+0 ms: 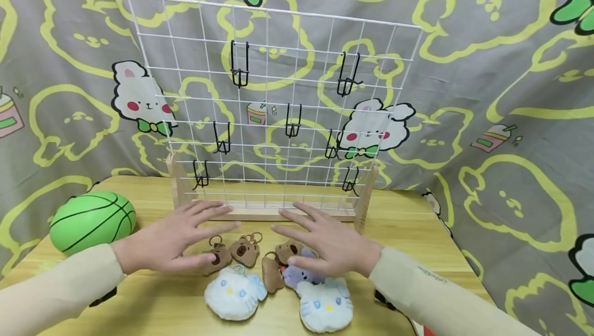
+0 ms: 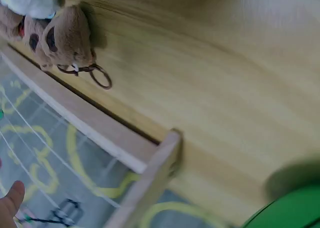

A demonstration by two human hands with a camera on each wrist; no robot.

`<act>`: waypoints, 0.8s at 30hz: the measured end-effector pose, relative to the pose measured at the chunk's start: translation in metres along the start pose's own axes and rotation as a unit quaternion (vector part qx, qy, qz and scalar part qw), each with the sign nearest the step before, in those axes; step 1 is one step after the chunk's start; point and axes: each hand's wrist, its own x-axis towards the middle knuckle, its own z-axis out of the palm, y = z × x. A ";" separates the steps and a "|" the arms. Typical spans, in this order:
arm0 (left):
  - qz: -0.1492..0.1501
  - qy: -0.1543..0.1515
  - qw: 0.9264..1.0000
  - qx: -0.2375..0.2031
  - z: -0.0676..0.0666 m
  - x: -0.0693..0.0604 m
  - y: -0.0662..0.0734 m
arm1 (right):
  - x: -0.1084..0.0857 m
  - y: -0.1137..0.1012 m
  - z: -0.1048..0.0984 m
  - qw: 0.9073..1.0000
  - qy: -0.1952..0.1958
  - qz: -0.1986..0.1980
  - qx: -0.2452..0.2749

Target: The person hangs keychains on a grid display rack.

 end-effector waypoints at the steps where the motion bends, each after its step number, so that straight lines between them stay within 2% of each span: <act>1: -0.025 0.010 1.000 -0.011 0.001 -0.001 -0.002 | 0.004 -0.001 0.000 1.000 -0.010 0.014 0.027; 4: -0.104 0.046 0.993 -0.037 0.004 -0.003 -0.007 | 0.016 -0.004 0.002 0.993 -0.039 0.060 0.098; 6: -0.164 0.074 0.982 -0.054 0.005 -0.004 -0.012 | 0.027 -0.004 0.006 0.986 -0.050 0.087 0.136; 8: -0.228 0.096 0.966 -0.079 0.006 -0.005 -0.016 | 0.042 -0.004 0.013 0.980 -0.056 0.109 0.160; 11: -0.319 0.119 0.933 -0.119 0.005 -0.009 -0.023 | 0.068 -0.005 0.024 0.971 -0.068 0.131 0.186; 13: -0.366 0.133 0.910 -0.145 0.005 -0.011 -0.026 | 0.084 -0.006 0.031 0.968 -0.075 0.140 0.195; 15: -0.396 0.149 0.893 -0.156 0.006 -0.014 -0.028 | 0.097 -0.008 0.036 0.964 -0.084 0.147 0.204; 18: -0.426 0.181 0.870 -0.172 0.010 -0.017 -0.030 | 0.111 -0.010 0.044 0.962 -0.099 0.154 0.201; 22: -0.453 0.207 0.844 -0.198 0.018 -0.017 -0.034 | 0.120 -0.011 0.056 0.968 -0.111 0.144 0.174; 24: -0.462 0.201 0.835 -0.221 0.022 -0.017 -0.036 | 0.121 -0.011 0.060 0.970 -0.111 0.142 0.164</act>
